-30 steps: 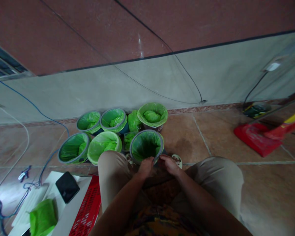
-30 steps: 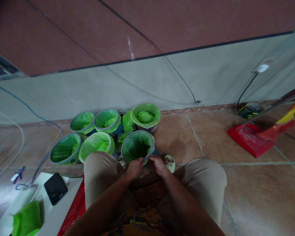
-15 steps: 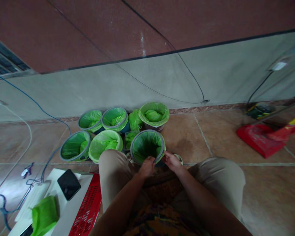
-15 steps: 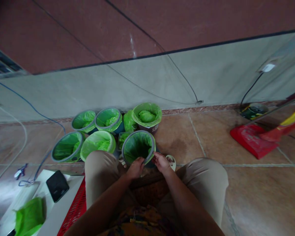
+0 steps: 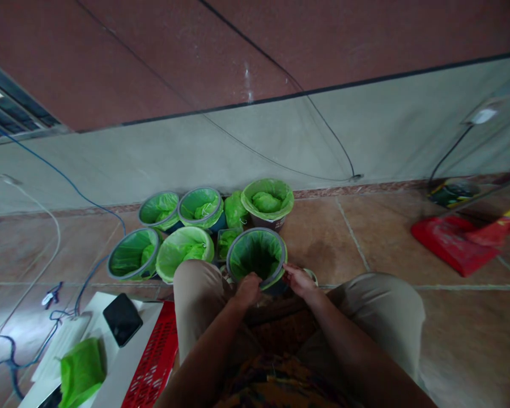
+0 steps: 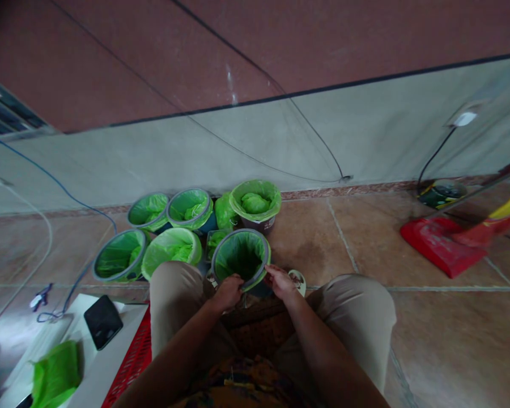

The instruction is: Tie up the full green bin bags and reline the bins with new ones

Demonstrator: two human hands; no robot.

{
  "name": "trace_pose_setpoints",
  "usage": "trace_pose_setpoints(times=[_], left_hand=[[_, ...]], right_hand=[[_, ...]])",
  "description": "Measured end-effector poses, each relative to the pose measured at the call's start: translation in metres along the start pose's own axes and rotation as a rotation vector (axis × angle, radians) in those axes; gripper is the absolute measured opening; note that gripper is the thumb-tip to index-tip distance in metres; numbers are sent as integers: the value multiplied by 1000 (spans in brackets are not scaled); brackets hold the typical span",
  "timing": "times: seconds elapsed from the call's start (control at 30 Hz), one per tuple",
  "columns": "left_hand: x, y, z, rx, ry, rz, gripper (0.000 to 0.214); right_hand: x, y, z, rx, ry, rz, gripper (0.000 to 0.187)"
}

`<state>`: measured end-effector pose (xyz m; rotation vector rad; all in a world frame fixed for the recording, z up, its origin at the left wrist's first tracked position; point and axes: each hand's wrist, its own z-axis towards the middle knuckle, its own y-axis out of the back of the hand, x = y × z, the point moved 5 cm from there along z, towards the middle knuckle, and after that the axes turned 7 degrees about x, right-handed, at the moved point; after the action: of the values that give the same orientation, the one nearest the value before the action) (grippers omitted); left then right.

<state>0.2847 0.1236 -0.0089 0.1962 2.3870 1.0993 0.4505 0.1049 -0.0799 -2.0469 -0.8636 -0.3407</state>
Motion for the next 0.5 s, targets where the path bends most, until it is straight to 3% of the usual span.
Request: trace_pose_setpoints(times=[0.17, 0.3, 0.5], left_hand=[[-23, 19, 1, -159, 55, -164, 51], [-35, 35, 17, -280, 131, -231, 44], [-38, 44, 47, -209, 194, -97, 29]], right_hand=[[-17, -14, -5, 83, -50, -121, 24], [-23, -22, -5, 129, -61, -161, 26], [-19, -25, -2, 123, -52, -173, 17]])
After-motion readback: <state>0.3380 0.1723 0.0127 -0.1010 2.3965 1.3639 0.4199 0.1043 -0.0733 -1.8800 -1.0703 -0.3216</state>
